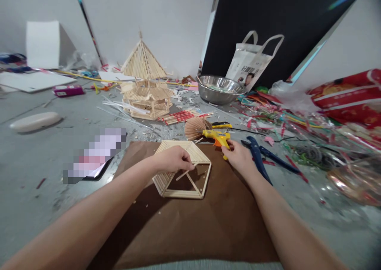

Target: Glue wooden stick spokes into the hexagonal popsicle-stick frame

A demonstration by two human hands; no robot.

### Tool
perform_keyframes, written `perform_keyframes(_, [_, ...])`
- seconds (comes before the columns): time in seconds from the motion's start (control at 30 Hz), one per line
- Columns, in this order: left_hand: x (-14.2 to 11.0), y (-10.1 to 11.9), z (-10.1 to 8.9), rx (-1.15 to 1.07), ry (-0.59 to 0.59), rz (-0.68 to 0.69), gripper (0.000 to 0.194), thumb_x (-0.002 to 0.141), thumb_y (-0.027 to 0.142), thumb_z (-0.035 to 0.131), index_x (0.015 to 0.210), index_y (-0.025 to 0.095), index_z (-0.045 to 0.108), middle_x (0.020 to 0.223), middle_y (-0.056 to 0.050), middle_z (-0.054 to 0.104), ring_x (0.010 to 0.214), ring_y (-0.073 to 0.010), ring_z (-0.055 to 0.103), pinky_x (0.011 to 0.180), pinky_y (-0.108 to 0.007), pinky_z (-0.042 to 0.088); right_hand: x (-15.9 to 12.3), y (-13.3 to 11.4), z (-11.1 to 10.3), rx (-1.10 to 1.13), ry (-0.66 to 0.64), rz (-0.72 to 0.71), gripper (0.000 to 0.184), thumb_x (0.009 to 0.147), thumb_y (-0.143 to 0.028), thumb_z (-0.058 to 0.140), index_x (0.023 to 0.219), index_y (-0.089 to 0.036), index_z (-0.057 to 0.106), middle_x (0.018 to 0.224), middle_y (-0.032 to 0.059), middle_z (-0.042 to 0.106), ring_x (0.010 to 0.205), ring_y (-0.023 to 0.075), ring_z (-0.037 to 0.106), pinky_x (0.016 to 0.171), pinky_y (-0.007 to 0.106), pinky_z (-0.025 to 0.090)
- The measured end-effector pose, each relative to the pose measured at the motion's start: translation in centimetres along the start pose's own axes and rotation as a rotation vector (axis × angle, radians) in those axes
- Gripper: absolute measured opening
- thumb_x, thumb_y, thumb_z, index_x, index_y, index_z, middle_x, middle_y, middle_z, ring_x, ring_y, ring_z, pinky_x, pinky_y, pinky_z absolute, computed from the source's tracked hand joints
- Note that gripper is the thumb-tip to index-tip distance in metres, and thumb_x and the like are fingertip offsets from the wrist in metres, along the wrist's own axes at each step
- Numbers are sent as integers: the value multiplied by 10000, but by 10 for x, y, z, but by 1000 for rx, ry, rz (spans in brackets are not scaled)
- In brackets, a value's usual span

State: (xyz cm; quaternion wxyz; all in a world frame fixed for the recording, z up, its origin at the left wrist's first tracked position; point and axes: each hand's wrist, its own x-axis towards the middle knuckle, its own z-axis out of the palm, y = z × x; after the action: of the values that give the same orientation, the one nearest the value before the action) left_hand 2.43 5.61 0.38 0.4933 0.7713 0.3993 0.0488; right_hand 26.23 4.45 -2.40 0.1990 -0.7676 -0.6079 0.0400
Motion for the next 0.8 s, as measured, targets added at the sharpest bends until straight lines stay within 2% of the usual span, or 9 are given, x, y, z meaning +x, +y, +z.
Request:
perform_keyframes(0.1, [1, 1, -1, -309, 74, -64, 199, 645, 333, 540, 656, 135, 525, 393, 71, 400, 321, -40, 335, 326, -164, 250, -2, 1, -6, 207, 12, 56, 321, 685, -351, 438, 903, -149, 560, 786, 73, 621, 681, 180, 574, 585, 270, 419])
perform_keyframes(0.2, [4, 0, -2, -581, 182, -40, 187, 645, 306, 561, 637, 129, 501, 407, 70, 416, 302, -22, 309, 295, -149, 226, -8, 1, -13, 565, -36, 143, 251, 654, -332, 475, 813, -149, 541, 628, 25, 581, 521, 139, 536, 471, 238, 402])
perform_keyframes(0.27, [6, -2, -3, -731, 260, -36, 178, 635, 283, 582, 638, 127, 496, 448, 64, 449, 299, -11, 314, 282, -141, 213, -12, 0, -18, 776, -84, 165, 186, 619, -286, 520, 741, -146, 524, 576, 9, 558, 491, 123, 516, 448, 223, 391])
perform_keyframes(0.37, [8, -4, -4, -894, 350, -41, 173, 617, 252, 610, 655, 128, 497, 518, 50, 500, 311, -1, 342, 278, -128, 209, -20, -6, -24, 950, -146, 101, 124, 609, -253, 542, 658, -142, 514, 515, 2, 537, 472, 113, 501, 445, 219, 384])
perform_keyframes(0.43, [8, -4, -5, -973, 389, -41, 160, 619, 232, 612, 666, 127, 502, 557, 38, 528, 321, 2, 352, 282, -121, 214, -27, -13, -28, 1026, -183, 33, 137, 640, -269, 523, 702, -147, 522, 456, -23, 502, 413, 99, 466, 420, 219, 367])
perform_keyframes(0.5, [9, -4, -5, -1034, 428, -46, 139, 628, 213, 604, 656, 124, 500, 571, 28, 542, 323, 2, 350, 284, -122, 218, -33, -20, -29, 1059, -252, -26, 161, 643, -263, 530, 762, -154, 530, 487, -29, 517, 380, 86, 443, 403, 220, 361])
perform_keyframes(0.6, [9, -4, -5, -1092, 486, -44, 115, 636, 183, 593, 640, 120, 497, 547, 24, 534, 323, -3, 345, 287, -126, 220, -41, -25, -25, 1054, -310, -60, 220, 609, -264, 586, 806, -179, 538, 692, 6, 587, 392, 76, 445, 383, 232, 376])
perform_keyframes(0.7, [11, -4, -4, -1129, 520, -21, 102, 635, 173, 592, 635, 114, 508, 536, 24, 522, 325, -4, 343, 291, -129, 223, -46, -22, -17, 908, -293, -95, 182, 608, -300, 611, 757, -205, 566, 691, 17, 597, 468, 116, 500, 403, 251, 407])
perform_keyframes(0.8, [12, -7, -4, -1155, 534, 6, 115, 622, 181, 607, 634, 110, 518, 532, 27, 511, 324, -3, 341, 296, -131, 229, -47, -18, -13, 719, -306, -254, 165, 635, -302, 602, 781, -228, 583, 698, 14, 604, 603, 164, 554, 531, 297, 456])
